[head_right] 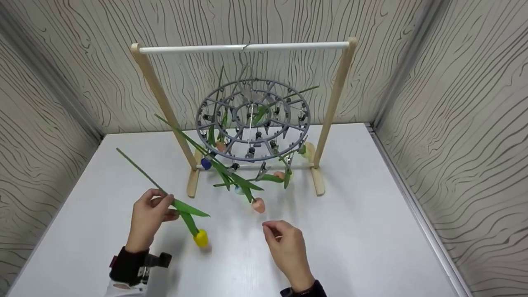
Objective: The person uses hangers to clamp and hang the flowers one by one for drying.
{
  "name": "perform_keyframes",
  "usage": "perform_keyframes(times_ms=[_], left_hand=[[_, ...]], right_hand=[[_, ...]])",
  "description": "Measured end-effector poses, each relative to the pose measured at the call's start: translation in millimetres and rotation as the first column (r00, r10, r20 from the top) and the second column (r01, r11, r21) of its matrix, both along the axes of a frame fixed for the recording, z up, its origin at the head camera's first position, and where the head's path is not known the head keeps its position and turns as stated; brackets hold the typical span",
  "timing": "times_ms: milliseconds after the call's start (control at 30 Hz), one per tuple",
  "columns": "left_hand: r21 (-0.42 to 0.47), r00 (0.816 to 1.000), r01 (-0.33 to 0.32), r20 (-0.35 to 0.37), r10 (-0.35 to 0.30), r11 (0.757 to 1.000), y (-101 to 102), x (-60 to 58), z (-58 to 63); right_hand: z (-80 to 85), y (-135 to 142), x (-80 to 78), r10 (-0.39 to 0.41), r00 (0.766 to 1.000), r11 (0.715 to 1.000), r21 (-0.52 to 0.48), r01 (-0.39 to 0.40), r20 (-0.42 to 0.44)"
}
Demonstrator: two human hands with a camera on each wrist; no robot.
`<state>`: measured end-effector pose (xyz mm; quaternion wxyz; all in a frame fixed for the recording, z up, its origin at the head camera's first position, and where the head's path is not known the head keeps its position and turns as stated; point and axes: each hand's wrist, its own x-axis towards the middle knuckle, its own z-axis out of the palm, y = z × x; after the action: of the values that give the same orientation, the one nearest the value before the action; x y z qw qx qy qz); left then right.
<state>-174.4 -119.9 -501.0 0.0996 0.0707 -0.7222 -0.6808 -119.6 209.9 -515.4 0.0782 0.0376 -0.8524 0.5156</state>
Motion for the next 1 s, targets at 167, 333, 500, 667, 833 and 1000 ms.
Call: perform_keyframes(times_ms=[167, 333, 500, 667, 833, 1000], left_hand=[[-0.008, 0.987, 0.13, -0.09, -0.131, 0.991, 29.5, 30.1, 10.2], [-0.082, 0.96, 0.246, -0.117, -0.255, 0.966, 57.8, 47.2, 18.4], [-0.118, 0.941, 0.308, -0.108, -0.32, 0.944, 81.1, 54.7, 21.6], [-0.118, 0.916, 0.359, -0.148, -0.374, 0.926, 97.9, 59.4, 23.2], [-0.119, 0.899, 0.38, -0.187, -0.397, 0.917, 106.5, 61.8, 24.9], [-0.151, 0.894, 0.378, -0.198, -0.402, 0.914, 105.7, 62.5, 28.2]], right_hand=[[2.3, -15.1, 6.8, 0.062, 0.986, 0.997, 0.049, -0.054, -0.156], [9.5, -25.1, 11.7, 0.092, 0.972, 0.995, 0.046, -0.084, -0.214], [16.9, -32.2, 15.3, 0.118, 0.961, 0.992, 0.065, -0.104, -0.251], [19.8, -34.8, 16.9, 0.147, 0.951, 0.986, 0.115, -0.119, -0.271], [19.4, -35.5, 16.8, 0.198, 0.929, 0.979, 0.116, -0.17, -0.312], [18.5, -34.4, 16.2, 0.222, 0.907, 0.974, 0.131, -0.186, -0.357]])
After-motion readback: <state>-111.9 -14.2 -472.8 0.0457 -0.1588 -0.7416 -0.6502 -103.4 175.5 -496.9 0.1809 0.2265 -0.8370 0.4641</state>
